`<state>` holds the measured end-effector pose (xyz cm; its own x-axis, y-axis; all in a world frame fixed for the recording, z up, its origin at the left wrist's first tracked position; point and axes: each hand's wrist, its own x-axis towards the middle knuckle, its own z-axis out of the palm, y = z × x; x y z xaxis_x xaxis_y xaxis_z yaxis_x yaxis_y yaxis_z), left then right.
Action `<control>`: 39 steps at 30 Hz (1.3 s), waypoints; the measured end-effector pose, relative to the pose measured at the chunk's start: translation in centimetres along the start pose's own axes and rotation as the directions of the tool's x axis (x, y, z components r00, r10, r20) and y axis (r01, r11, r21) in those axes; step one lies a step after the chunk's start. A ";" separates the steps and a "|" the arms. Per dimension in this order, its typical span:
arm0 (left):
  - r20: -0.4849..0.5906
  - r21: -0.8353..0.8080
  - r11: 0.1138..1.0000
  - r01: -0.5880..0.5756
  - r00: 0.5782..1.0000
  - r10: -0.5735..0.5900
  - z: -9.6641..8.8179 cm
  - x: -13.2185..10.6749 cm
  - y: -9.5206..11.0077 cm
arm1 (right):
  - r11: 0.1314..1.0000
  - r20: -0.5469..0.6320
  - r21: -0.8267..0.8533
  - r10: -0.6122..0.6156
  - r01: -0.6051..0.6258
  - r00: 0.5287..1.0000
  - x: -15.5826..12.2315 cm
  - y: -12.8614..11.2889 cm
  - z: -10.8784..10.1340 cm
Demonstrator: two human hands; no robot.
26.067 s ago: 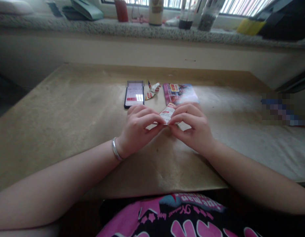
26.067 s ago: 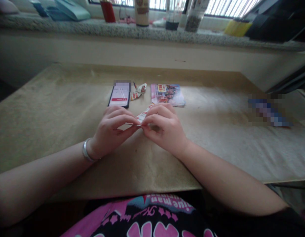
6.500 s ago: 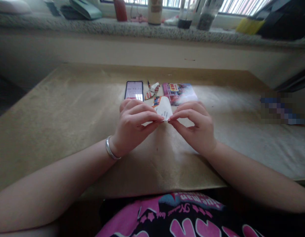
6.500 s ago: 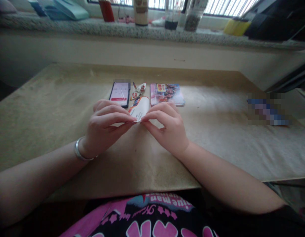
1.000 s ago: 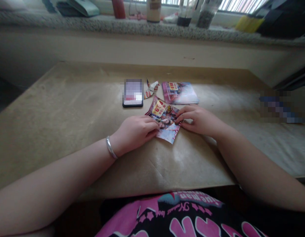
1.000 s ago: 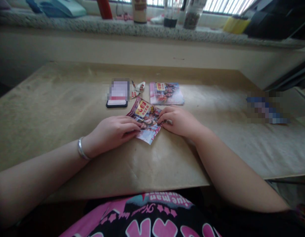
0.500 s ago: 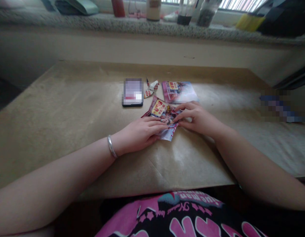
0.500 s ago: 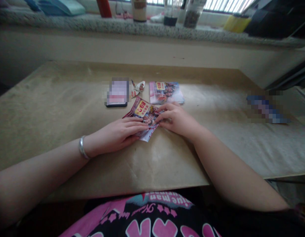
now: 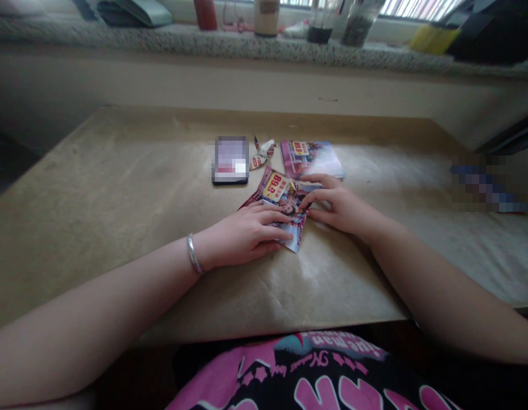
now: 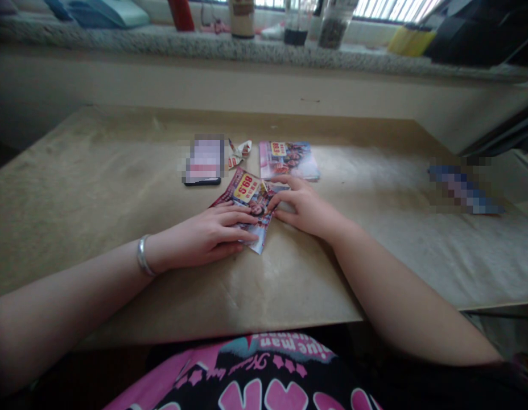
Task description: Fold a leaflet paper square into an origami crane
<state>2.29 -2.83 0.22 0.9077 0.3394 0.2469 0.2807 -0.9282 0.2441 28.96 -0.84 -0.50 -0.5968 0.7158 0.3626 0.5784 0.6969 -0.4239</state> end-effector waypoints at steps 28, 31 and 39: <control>0.029 0.112 0.992 0.050 0.998 -0.053 0.6 -0.2 0.3 | 0.940 -0.011 0.286 0.197 -0.186 0.980 0.7 0.1 1.4; 0.025 0.137 0.988 0.064 0.997 -0.068 0.6 -0.2 0.4 | 0.937 0.012 0.281 0.213 -0.208 0.977 0.8 0.2 1.4; 0.027 0.100 0.995 0.019 0.999 -0.022 0.4 -0.1 0.3 | 0.985 0.011 0.106 0.133 -0.133 0.991 1.0 -0.3 1.3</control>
<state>2.41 -3.17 -0.11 0.9093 0.3557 0.2158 0.3280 -0.9320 0.1541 27.49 -0.34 -1.05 -0.5209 0.8014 0.2941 0.5902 0.5870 -0.5541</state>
